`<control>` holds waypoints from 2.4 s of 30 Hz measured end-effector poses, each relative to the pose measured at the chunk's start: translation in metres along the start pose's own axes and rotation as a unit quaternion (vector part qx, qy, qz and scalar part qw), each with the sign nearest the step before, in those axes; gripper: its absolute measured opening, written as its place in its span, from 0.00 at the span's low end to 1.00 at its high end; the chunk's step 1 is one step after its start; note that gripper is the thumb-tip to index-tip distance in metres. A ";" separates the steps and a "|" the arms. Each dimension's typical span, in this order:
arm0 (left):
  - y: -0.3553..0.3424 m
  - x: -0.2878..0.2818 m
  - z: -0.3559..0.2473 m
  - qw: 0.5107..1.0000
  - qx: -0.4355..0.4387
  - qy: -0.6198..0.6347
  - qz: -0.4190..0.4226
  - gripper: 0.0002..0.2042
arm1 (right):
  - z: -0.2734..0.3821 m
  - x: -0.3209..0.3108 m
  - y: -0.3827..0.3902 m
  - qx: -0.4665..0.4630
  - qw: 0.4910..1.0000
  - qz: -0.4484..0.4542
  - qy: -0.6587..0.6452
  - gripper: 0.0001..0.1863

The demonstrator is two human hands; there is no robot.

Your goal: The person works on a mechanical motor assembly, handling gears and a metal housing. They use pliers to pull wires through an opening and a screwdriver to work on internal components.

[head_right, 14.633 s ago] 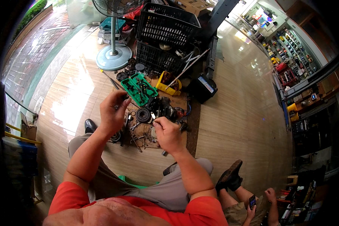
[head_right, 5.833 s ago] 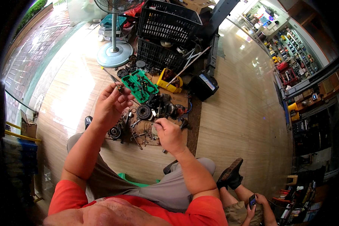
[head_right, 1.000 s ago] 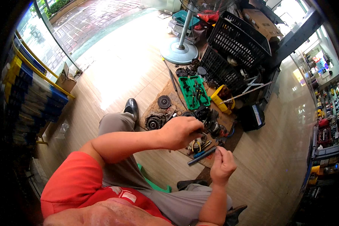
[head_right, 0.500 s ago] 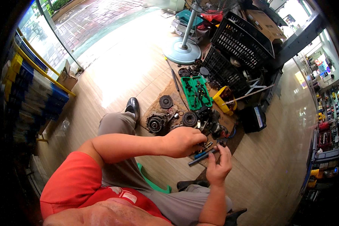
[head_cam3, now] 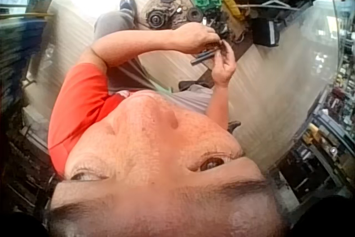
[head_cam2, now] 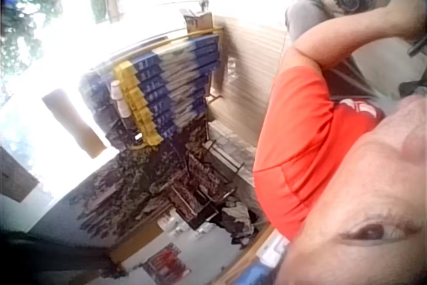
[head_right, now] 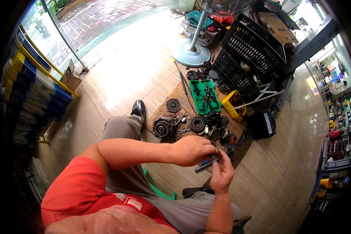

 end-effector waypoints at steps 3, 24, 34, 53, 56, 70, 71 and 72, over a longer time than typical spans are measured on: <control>0.000 0.001 0.001 1.000 0.001 -0.004 0.000 0.12 | 0.004 0.008 0.001 -0.020 0.997 0.017 -0.076 0.25; -0.001 0.006 0.003 1.000 0.004 -0.023 0.012 0.10 | 0.040 0.003 -0.003 -0.167 0.949 -0.031 0.264 0.05; -0.003 0.010 0.001 0.999 0.001 -0.024 0.032 0.10 | 0.044 -0.003 -0.005 -0.186 0.942 -0.015 0.281 0.04; -0.005 0.021 0.020 0.933 -0.222 0.262 0.111 0.11 | 0.034 -0.019 -0.010 -0.164 0.943 -0.058 0.284 0.03; -0.001 0.024 0.030 0.819 -0.369 0.434 0.065 0.11 | 0.031 -0.016 -0.009 -0.148 0.948 -0.044 0.280 0.03; -0.004 0.017 0.045 0.689 -0.384 0.615 -0.009 0.14 | 0.034 -0.003 -0.008 -0.150 0.937 0.020 0.316 0.06; -0.003 0.018 0.046 0.699 -0.391 0.599 -0.003 0.13 | 0.038 0.000 -0.007 -0.183 0.931 0.017 0.315 0.07; -0.003 0.020 0.045 0.706 -0.386 0.594 0.003 0.13 | 0.041 0.003 -0.008 -0.216 0.925 0.013 0.313 0.09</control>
Point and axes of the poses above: each hand's wrist, its own y-axis away from the middle knuckle, its own x-axis out of the palm, z = x × y, the point moved 9 cm from there along -y, towards the middle knuckle, and after that the axes turned 10 degrees about -z, right-handed, at the moved point
